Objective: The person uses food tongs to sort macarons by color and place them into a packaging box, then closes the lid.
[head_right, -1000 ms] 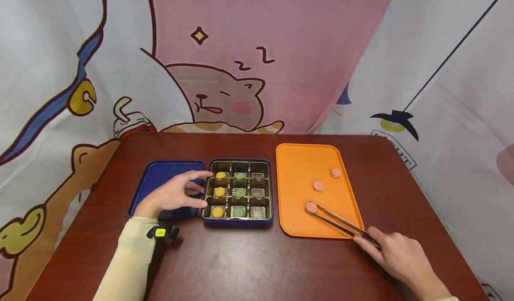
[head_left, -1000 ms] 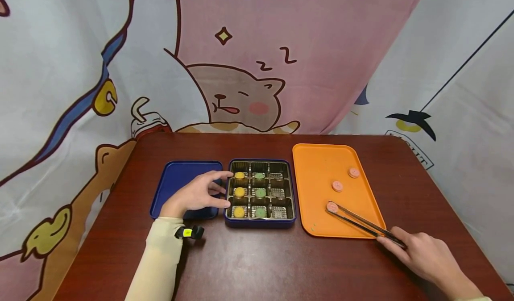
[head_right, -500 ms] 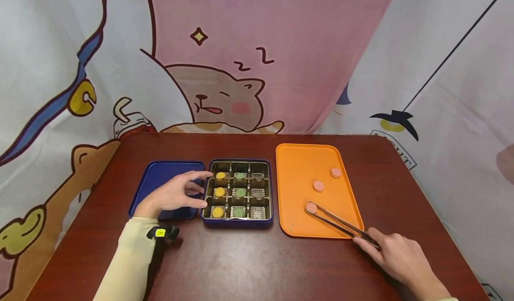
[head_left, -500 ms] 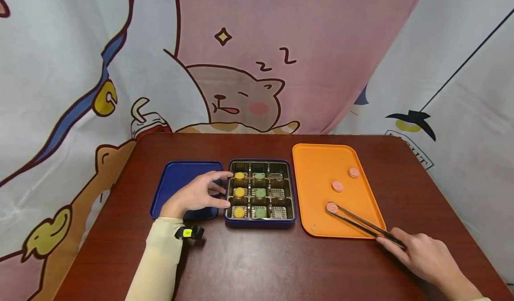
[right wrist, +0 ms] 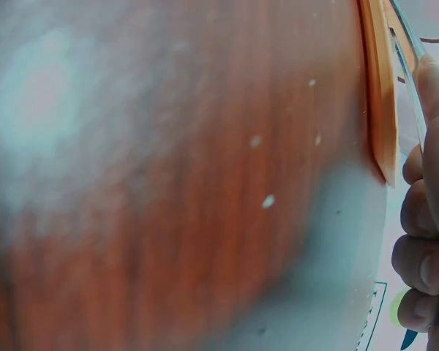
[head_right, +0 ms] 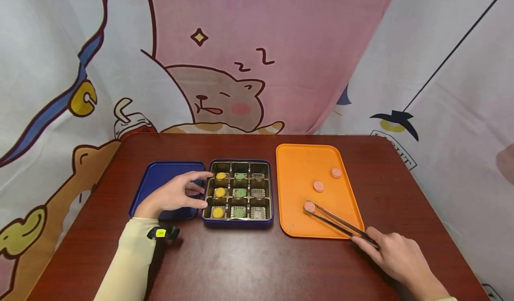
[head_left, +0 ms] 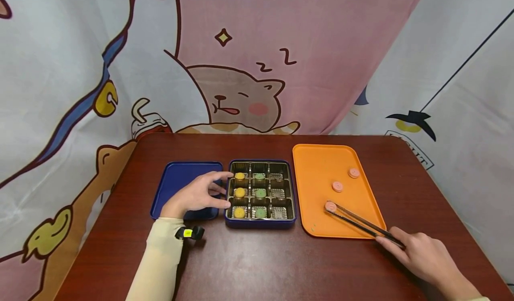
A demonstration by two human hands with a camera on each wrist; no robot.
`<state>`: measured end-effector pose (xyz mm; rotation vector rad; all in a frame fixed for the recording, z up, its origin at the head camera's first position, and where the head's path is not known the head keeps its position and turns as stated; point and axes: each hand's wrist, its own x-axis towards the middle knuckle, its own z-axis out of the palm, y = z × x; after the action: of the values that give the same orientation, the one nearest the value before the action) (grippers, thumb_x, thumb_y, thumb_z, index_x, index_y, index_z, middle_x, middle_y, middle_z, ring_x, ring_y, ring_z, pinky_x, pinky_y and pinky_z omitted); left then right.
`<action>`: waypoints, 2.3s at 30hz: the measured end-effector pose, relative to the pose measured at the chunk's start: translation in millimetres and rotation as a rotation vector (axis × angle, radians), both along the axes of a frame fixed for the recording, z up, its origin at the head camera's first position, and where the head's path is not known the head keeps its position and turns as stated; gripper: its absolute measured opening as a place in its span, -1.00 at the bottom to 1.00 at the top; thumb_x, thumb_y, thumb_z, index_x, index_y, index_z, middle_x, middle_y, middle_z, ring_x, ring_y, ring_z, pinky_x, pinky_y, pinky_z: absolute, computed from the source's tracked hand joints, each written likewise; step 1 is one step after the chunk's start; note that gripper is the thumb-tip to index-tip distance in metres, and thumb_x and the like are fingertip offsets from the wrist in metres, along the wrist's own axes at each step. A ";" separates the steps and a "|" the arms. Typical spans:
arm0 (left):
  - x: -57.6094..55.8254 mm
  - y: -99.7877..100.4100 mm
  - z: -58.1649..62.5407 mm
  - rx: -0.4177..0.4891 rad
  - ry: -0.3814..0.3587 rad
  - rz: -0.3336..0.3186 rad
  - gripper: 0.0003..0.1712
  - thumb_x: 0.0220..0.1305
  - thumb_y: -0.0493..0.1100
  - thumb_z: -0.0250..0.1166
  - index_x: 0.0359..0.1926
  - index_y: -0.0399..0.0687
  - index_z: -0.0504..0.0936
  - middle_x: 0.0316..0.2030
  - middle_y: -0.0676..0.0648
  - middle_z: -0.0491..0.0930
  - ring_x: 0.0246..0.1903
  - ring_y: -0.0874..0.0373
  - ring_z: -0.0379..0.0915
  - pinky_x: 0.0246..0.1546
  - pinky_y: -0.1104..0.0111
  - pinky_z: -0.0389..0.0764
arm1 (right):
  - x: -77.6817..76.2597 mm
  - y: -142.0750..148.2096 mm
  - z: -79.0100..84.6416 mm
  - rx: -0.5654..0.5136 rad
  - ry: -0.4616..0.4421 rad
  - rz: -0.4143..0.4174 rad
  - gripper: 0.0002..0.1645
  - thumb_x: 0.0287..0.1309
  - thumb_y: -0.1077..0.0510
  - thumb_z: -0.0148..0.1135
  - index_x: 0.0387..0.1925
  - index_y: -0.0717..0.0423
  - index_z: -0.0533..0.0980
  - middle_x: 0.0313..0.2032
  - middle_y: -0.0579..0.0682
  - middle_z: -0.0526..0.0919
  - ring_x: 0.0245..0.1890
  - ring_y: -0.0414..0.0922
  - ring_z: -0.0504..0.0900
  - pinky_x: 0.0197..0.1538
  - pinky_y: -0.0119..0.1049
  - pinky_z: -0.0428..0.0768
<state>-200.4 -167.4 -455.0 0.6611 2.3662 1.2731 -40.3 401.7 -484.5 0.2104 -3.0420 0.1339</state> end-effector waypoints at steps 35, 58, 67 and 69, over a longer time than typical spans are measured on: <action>-0.1 0.7 0.3 -0.017 -0.004 0.001 -0.02 0.20 -0.01 0.61 0.58 0.10 0.35 0.48 -0.19 0.31 0.15 -0.03 0.64 0.24 -0.03 0.62 | -28.3 -60.0 24.5 -0.071 0.271 0.314 -0.41 0.10 -0.20 0.57 -0.55 -0.30 0.24 -0.65 -0.43 -0.03 -0.69 -0.45 -0.03 -0.63 -0.48 0.01; -0.7 1.2 0.7 -0.018 -0.001 -0.005 0.00 0.20 0.00 0.62 0.58 0.08 0.34 0.48 -0.20 0.32 0.15 -0.04 0.64 0.24 -0.03 0.62 | -40.9 -87.6 25.2 -0.077 0.290 0.426 -0.46 0.15 -0.26 0.52 -0.52 -0.29 0.28 -0.66 -0.51 0.01 -0.70 -0.51 -0.01 -0.64 -0.56 -0.04; 0.2 1.3 1.6 -0.021 0.000 -0.004 -0.01 0.20 -0.01 0.61 0.58 0.08 0.34 0.48 -0.21 0.31 0.16 -0.05 0.64 0.23 -0.04 0.63 | -39.2 -87.9 24.8 -0.073 0.254 0.387 -0.46 0.14 -0.25 0.54 -0.50 -0.26 0.29 -0.68 -0.49 0.00 -0.71 -0.50 -0.02 -0.65 -0.54 -0.01; -0.3 1.1 1.2 -0.021 0.002 -0.005 -0.01 0.20 -0.02 0.61 0.58 0.07 0.34 0.48 -0.22 0.31 0.16 -0.06 0.64 0.23 -0.04 0.63 | -38.9 -87.6 24.5 -0.075 0.253 0.385 -0.46 0.14 -0.24 0.54 -0.50 -0.26 0.29 -0.68 -0.49 0.00 -0.71 -0.50 -0.02 -0.65 -0.54 -0.01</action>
<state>-200.7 -166.2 -453.8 0.6619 2.3740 1.2447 -79.3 314.1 -460.1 0.7436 -2.7057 0.2263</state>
